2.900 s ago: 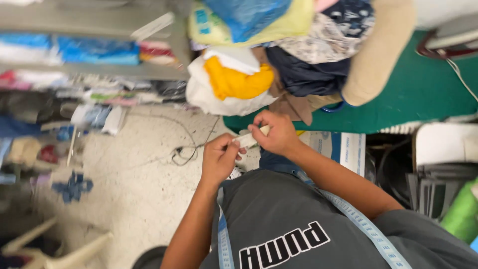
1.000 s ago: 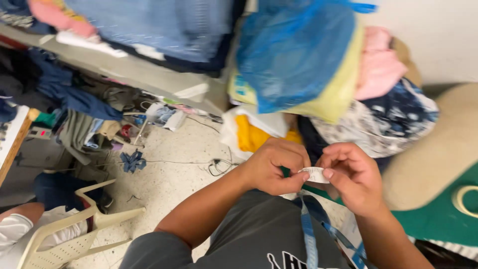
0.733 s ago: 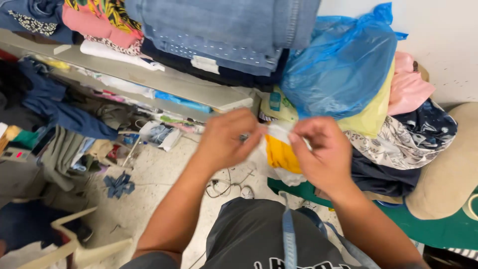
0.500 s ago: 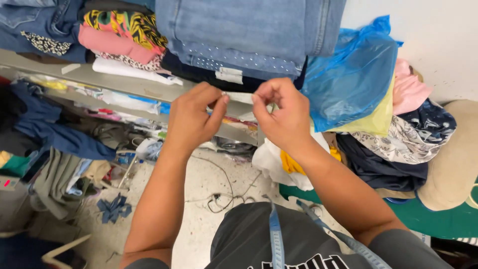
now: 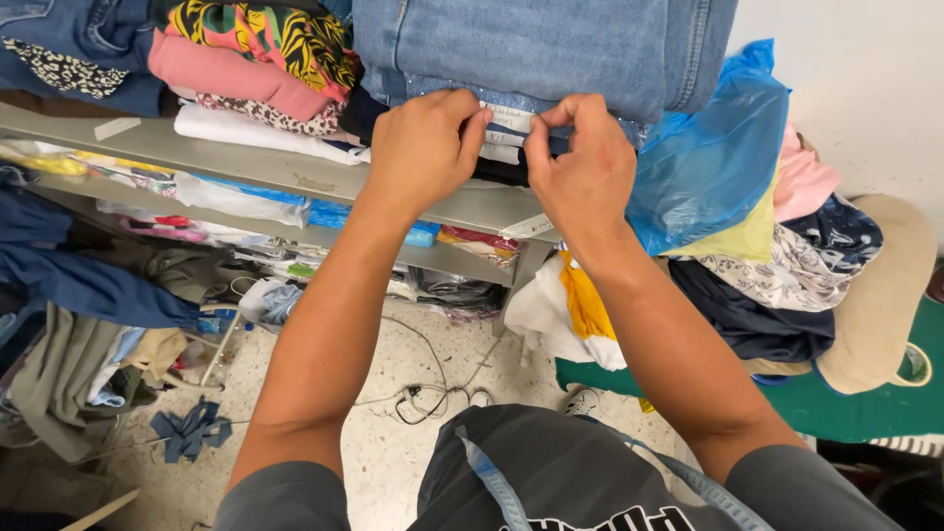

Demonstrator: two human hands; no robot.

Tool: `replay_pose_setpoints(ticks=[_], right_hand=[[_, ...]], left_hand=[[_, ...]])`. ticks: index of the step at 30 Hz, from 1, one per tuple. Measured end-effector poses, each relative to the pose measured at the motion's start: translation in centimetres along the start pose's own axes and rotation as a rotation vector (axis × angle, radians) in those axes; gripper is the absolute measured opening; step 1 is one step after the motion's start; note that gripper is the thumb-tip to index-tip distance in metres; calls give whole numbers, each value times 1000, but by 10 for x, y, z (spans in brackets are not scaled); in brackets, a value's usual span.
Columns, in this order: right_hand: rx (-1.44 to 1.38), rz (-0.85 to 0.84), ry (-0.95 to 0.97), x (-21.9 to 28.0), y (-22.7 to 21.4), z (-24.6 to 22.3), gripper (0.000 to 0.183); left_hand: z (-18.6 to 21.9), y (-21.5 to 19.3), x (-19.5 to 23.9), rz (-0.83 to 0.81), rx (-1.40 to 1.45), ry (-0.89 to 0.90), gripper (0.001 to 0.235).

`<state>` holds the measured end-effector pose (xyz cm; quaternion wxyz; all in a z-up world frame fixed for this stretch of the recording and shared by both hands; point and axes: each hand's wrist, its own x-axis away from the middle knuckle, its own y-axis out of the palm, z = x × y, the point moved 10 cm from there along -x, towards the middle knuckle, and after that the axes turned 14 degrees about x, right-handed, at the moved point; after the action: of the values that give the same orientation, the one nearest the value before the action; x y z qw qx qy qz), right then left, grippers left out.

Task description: The person writes on masking tape with a pen, tears off pieces, and sticks them onto folded denim shorts on a shelf. They repeat this process for several pairs of shorts, occasionally adjusting the stack.

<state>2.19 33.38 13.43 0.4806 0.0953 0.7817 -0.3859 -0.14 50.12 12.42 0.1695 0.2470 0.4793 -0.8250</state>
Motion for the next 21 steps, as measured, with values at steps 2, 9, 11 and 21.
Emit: replay_pose_setpoints(ticks=[2,9,11,21], right_hand=[[21,-4,39,-1,3,3,19],[33,43,24,0,5,1,16],[40,142,-39,1,2,-4,16],[-94,106,-237,1,-12,-26,19]], left_hand=[[-3,1,-1,-8,2,6,28],[-2,5,-8,-34,-24,11,29],[-10,9,-10,-41,-133,-50,36],[5,-28,5,317,-131,41,36]])
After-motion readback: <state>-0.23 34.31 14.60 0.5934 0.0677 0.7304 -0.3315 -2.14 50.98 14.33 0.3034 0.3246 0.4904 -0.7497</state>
